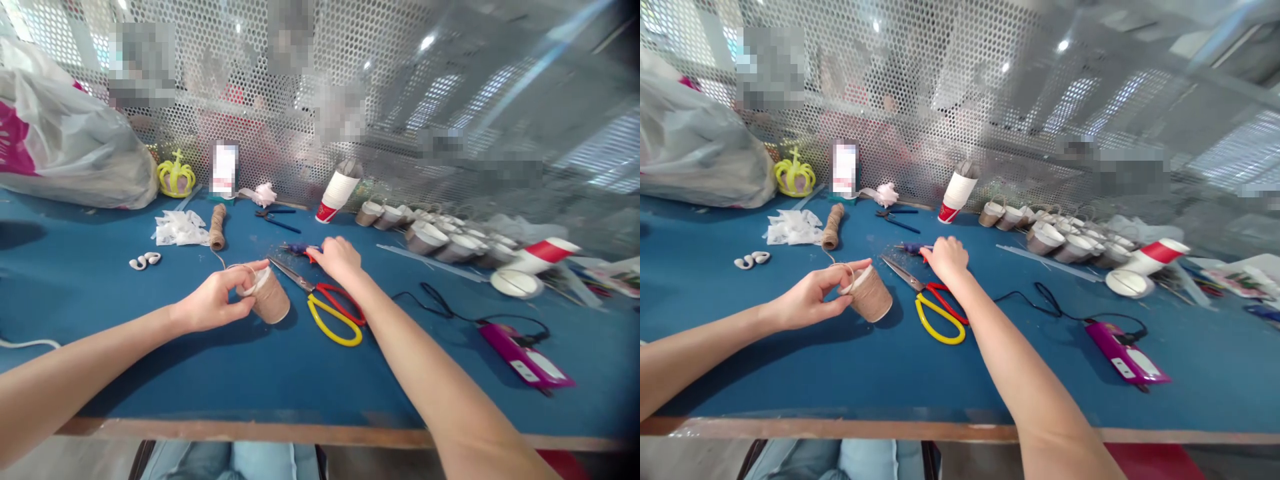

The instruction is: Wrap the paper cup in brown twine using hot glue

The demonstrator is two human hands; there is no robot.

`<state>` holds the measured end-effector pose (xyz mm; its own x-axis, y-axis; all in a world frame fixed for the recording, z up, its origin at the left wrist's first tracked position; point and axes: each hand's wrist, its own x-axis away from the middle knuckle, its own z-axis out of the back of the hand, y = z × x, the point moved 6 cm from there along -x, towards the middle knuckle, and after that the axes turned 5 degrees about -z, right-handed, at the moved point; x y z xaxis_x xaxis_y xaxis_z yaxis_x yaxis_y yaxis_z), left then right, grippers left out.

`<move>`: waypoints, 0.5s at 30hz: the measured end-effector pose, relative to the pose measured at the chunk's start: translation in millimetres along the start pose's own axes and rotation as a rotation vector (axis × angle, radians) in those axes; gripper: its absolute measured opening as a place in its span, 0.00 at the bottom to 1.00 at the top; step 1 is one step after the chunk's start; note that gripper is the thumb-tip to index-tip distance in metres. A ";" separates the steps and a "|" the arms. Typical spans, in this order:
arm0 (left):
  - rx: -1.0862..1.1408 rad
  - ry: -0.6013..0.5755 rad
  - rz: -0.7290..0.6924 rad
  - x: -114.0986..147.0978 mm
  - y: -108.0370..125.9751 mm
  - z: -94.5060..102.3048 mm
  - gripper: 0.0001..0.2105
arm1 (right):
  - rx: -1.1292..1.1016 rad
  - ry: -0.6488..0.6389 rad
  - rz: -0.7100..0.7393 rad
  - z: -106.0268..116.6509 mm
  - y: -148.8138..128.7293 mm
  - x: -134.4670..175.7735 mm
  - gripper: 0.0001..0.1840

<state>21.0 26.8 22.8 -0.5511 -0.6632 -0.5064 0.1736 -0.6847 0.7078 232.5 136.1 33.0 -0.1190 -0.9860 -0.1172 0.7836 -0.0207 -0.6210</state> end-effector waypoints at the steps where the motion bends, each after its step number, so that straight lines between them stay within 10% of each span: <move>1: 0.003 -0.001 -0.002 0.0 0.0 -0.2 0.09 | 0.009 0.005 0.059 1.5 -15.2 6.1 0.12; 7: -0.074 0.011 0.074 1.4 -5.7 0.1 0.06 | 0.006 -0.416 0.547 -28.2 -114.0 67.9 0.20; 15: -0.022 0.025 0.096 2.3 -9.5 0.8 0.05 | -0.370 -0.500 0.319 -34.0 -101.2 76.9 0.05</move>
<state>17.4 32.0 15.3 -0.5107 -0.7334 -0.4486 0.2433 -0.6237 0.7428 123.4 68.1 60.5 0.4469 -0.8943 -0.0222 0.4636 0.2527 -0.8492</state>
